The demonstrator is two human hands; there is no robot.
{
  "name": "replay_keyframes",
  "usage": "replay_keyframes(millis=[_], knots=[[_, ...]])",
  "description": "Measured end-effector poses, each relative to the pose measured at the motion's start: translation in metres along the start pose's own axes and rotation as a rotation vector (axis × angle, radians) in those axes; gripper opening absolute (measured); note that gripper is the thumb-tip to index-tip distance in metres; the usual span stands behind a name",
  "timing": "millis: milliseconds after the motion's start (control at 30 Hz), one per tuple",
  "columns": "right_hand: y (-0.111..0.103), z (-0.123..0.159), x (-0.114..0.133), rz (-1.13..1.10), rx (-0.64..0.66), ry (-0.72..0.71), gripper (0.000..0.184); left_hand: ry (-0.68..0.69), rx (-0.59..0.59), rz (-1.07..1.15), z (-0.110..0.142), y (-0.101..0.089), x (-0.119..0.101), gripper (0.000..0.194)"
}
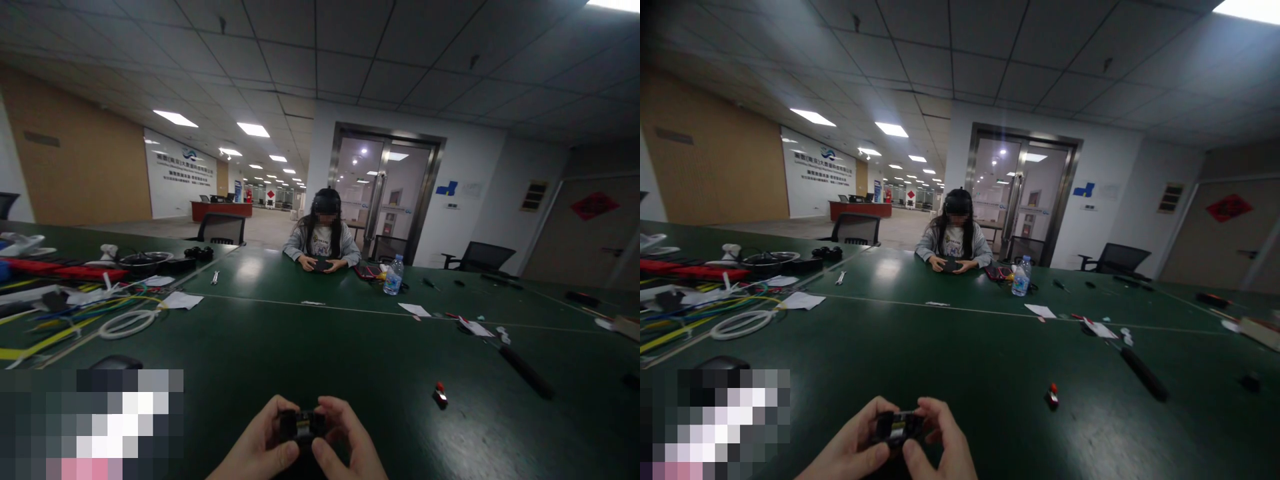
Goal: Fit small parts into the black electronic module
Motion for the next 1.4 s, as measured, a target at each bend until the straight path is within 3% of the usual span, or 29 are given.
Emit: replay_keyframes(millis=[133, 400, 767, 967, 1100, 1300, 1400], knots=[[-0.001, 0.0, 0.0, 0.003, 0.005, 0.002, 0.043, 0.01, -0.012, -0.022, 0.001, 0.001, -0.004, 0.043], [-0.001, 0.001, 0.003, -0.016, 0.012, -0.053, 0.041, 0.041, 0.02, -0.038, -0.004, -0.007, 0.012, 0.044], [-0.001, 0.001, 0.003, -0.007, -0.022, -0.03, 0.042, 0.013, 0.039, 0.002, -0.003, -0.003, 0.006, 0.045], [-0.002, 0.003, 0.006, 0.028, -0.005, -0.034, 0.041, -0.042, 0.016, 0.077, -0.002, -0.003, 0.009, 0.054], [-0.003, 0.002, 0.006, 0.056, -0.008, -0.034, 0.041, -0.014, 0.026, 0.043, -0.003, -0.002, 0.008, 0.048], [-0.003, 0.002, 0.006, 0.078, -0.004, -0.065, 0.042, -0.017, 0.016, 0.008, -0.005, -0.004, 0.011, 0.046], [-0.004, 0.002, 0.008, 0.077, -0.011, -0.153, 0.041, -0.013, -0.019, -0.007, -0.005, -0.005, 0.014, 0.048]])
Point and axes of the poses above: each hand's wrist, its own z-axis away from the middle knuckle, its own y-axis out of the palm, x = y × z, the point moved 2 cm from there along -z, towards the middle knuckle, and after that the axes turned 14 degrees about -x, right-handed, at the moved point
